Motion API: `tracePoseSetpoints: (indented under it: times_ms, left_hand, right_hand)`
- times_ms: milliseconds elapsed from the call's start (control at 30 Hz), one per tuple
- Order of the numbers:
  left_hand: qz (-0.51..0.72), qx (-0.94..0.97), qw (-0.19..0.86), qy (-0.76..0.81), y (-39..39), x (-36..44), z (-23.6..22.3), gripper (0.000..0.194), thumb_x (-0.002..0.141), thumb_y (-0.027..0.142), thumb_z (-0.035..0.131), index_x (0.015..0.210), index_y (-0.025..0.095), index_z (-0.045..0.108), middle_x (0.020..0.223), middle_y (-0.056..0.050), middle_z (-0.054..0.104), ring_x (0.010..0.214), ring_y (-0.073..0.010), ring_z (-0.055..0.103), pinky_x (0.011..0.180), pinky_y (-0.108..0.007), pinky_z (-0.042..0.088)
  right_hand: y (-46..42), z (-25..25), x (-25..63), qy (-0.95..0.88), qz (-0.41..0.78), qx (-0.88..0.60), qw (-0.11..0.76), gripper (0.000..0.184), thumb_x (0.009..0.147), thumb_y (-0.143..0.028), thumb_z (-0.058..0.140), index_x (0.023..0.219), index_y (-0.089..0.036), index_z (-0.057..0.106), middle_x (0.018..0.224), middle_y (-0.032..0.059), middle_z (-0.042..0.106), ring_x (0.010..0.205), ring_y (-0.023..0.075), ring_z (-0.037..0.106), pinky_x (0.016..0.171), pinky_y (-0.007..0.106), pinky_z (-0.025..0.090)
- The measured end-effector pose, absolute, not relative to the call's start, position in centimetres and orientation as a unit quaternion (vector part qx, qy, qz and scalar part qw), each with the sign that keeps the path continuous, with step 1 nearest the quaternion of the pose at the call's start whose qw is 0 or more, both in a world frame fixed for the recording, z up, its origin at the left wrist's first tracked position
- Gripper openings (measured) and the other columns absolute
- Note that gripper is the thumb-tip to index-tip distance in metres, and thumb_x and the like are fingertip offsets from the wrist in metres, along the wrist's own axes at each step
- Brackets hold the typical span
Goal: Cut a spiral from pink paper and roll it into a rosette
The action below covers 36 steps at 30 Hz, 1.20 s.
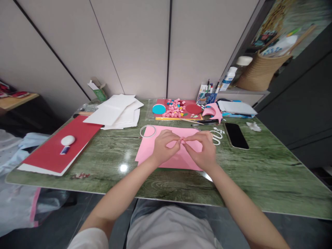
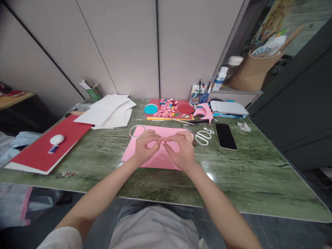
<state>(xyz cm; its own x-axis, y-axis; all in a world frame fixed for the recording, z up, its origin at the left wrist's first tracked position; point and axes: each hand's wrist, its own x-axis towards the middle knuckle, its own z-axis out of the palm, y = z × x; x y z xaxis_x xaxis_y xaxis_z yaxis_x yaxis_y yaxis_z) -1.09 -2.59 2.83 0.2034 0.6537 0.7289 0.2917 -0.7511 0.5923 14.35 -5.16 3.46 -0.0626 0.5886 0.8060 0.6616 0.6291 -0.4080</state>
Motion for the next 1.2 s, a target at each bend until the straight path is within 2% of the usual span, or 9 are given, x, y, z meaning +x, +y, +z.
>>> tracePoseSetpoints:
  times_ms: [400, 633, 867, 1200]
  left_hand:
    - [0.540, 0.760, 0.170, 0.320, -2.47, -1.15, 2.80, 0.011, 0.073, 0.024, 0.054, 0.072, 0.020, 0.064, 0.072, -0.003, 0.066, 0.071, -0.0143, 0.058, 0.082, -0.037, 0.041]
    - [0.533, 0.763, 0.163, 0.328, -2.53, -1.06, 2.76, 0.011, 0.074, 0.024, 0.054, 0.073, 0.021, 0.064, 0.073, -0.003, 0.067, 0.072, -0.0143, 0.058, 0.082, -0.037, 0.041]
    - [0.527, 0.758, 0.179, 0.340, -2.84, -0.96, 2.92, 0.012, 0.074, 0.023, 0.053, 0.073, 0.020, 0.065, 0.073, -0.004, 0.066, 0.072, -0.0153, 0.057, 0.079, -0.036, 0.041]
    - [0.534, 0.749, 0.195, 0.340, -3.03, -0.90, 3.25, 0.011, 0.074, 0.023, 0.054, 0.069, 0.019, 0.063, 0.070, -0.003, 0.065, 0.069, -0.0142, 0.055, 0.076, -0.034, 0.041]
  right_hand:
    - [-5.17, 3.65, 14.10, -0.712, 0.017, -0.454, 0.536, 0.014, 0.070, -0.027, 0.064, 0.081, -0.023, 0.055, 0.076, 0.0000, 0.060, 0.078, 0.0180, 0.053, 0.075, 0.037, 0.039]
    - [-5.00, 3.14, 14.24, -0.735, -0.052, -0.422, 0.528, 0.014, 0.071, -0.021, 0.063, 0.083, -0.025, 0.057, 0.076, -0.0018, 0.064, 0.079, 0.0172, 0.053, 0.077, 0.036, 0.037]
    - [-4.77, 2.90, 14.50, -0.750, -0.115, -0.384, 0.527, 0.016, 0.070, -0.018, 0.063, 0.082, -0.026, 0.056, 0.073, -0.0040, 0.066, 0.072, 0.0148, 0.054, 0.075, 0.034, 0.035]
    - [-4.81, 3.10, 14.63, -0.756, -0.130, -0.372, 0.523, 0.020, 0.068, -0.015, 0.065, 0.082, -0.027, 0.056, 0.072, -0.0042, 0.066, 0.067, 0.0150, 0.053, 0.072, 0.035, 0.036]
